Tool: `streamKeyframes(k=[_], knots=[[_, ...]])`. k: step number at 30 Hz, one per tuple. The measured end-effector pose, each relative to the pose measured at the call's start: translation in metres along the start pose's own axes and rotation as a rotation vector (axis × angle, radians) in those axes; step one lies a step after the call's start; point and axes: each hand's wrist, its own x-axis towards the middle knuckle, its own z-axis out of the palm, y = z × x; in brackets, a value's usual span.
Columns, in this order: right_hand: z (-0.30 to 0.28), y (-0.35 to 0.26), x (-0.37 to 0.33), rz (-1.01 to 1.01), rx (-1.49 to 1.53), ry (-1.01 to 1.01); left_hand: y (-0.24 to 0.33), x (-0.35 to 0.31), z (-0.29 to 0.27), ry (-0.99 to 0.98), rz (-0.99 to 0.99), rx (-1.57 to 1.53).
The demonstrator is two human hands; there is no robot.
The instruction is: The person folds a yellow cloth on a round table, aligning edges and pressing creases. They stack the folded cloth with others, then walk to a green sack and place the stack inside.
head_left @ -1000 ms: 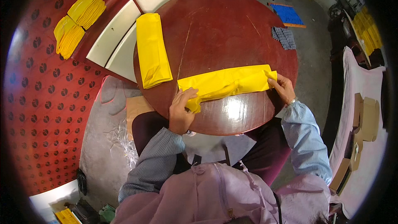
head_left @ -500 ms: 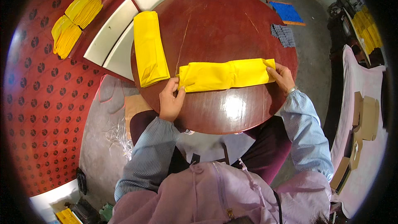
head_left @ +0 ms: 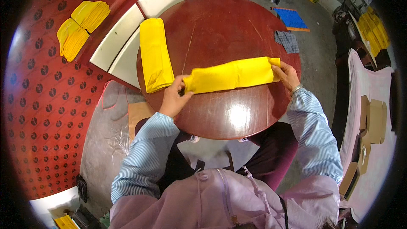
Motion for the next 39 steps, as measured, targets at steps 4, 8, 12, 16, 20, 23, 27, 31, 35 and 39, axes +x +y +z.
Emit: streamKeyframes(k=[4, 8, 12, 16, 20, 23, 27, 31, 35, 39], knots=[[-0.010, -0.012, 0.018, 0.055, 0.039, -0.025, -0.012, 0.033, -0.010, -0.006, -0.099, -0.304], [-0.014, -0.014, 0.041, 0.118, -0.005, -0.070, -0.011, 0.062, -0.018, 0.004, -0.102, -0.205], [-0.017, -0.012, 0.056, 0.175, -0.001, -0.068, -0.008, 0.075, -0.021, 0.002, -0.093, -0.237], [-0.023, -0.013, 0.063, 0.135, -0.054, -0.066, -0.006, 0.082, -0.028, -0.033, -0.139, -0.284], [-0.027, -0.020, 0.066, 0.083, -0.104, -0.036, 0.002, 0.091, -0.033, -0.033, -0.121, -0.323], [-0.029, -0.028, 0.063, 0.096, -0.012, -0.007, 0.010, 0.093, -0.034, -0.035, -0.106, -0.305], [-0.035, -0.024, 0.040, -0.029, -0.001, 0.009, 0.013, 0.076, -0.031, -0.024, 0.019, -0.271], [-0.040, 0.000, -0.004, -0.211, 0.137, -0.119, 0.004, 0.027, -0.026, -0.070, 0.106, -0.062], [-0.028, 0.024, -0.055, -0.210, 0.103, -0.149, -0.008, -0.026, -0.017, -0.118, 0.232, 0.189], [-0.013, 0.025, -0.089, -0.317, -0.248, -0.083, -0.009, -0.041, -0.007, -0.170, 0.450, 0.389]])
